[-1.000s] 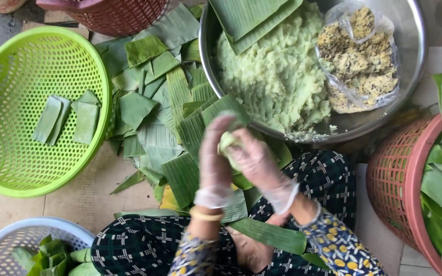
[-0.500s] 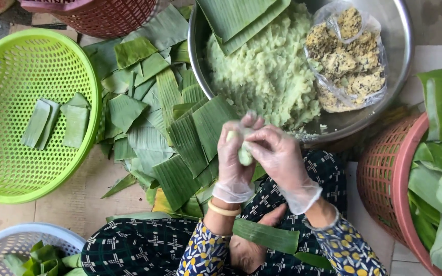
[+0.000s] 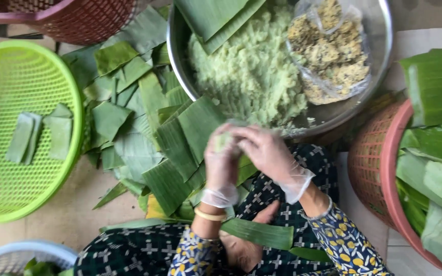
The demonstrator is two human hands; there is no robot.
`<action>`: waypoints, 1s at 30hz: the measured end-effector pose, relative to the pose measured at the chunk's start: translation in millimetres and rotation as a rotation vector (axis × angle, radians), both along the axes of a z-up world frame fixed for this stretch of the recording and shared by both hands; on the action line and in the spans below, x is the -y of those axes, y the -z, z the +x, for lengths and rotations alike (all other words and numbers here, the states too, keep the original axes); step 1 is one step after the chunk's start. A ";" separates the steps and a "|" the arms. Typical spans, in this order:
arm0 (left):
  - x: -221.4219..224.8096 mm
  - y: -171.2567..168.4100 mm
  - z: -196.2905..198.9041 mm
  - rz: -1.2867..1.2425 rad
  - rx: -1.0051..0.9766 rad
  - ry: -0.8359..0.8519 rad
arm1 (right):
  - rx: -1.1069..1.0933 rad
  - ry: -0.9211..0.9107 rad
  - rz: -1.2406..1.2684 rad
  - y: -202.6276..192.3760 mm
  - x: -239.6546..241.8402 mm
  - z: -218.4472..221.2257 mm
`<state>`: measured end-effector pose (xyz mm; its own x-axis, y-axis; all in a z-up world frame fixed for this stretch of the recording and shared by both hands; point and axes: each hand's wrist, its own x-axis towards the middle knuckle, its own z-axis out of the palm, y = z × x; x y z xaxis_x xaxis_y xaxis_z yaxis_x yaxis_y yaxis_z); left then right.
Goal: Wrapping portions of green dough in banana leaves to make traditional cakes or dumplings.
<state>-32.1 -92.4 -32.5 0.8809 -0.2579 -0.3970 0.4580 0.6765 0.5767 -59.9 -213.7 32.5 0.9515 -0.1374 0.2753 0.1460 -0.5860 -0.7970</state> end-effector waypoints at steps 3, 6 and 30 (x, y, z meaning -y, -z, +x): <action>-21.0 -4.3 24.3 0.063 -0.044 -0.032 | -0.207 -0.036 0.280 -19.3 23.6 1.9; -44.8 -5.0 33.9 0.040 -0.125 -0.078 | -0.211 0.271 0.198 -20.9 91.8 19.4; -34.2 7.0 16.0 -0.145 -0.044 0.237 | -0.591 0.353 -0.290 7.4 174.7 112.2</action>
<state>-16.1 -58.1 -39.6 0.7716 -0.5119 -0.3776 0.6361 0.6214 0.4575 52.2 -388.4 25.1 0.8650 -0.4615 -0.1969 -0.4945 -0.7177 -0.4903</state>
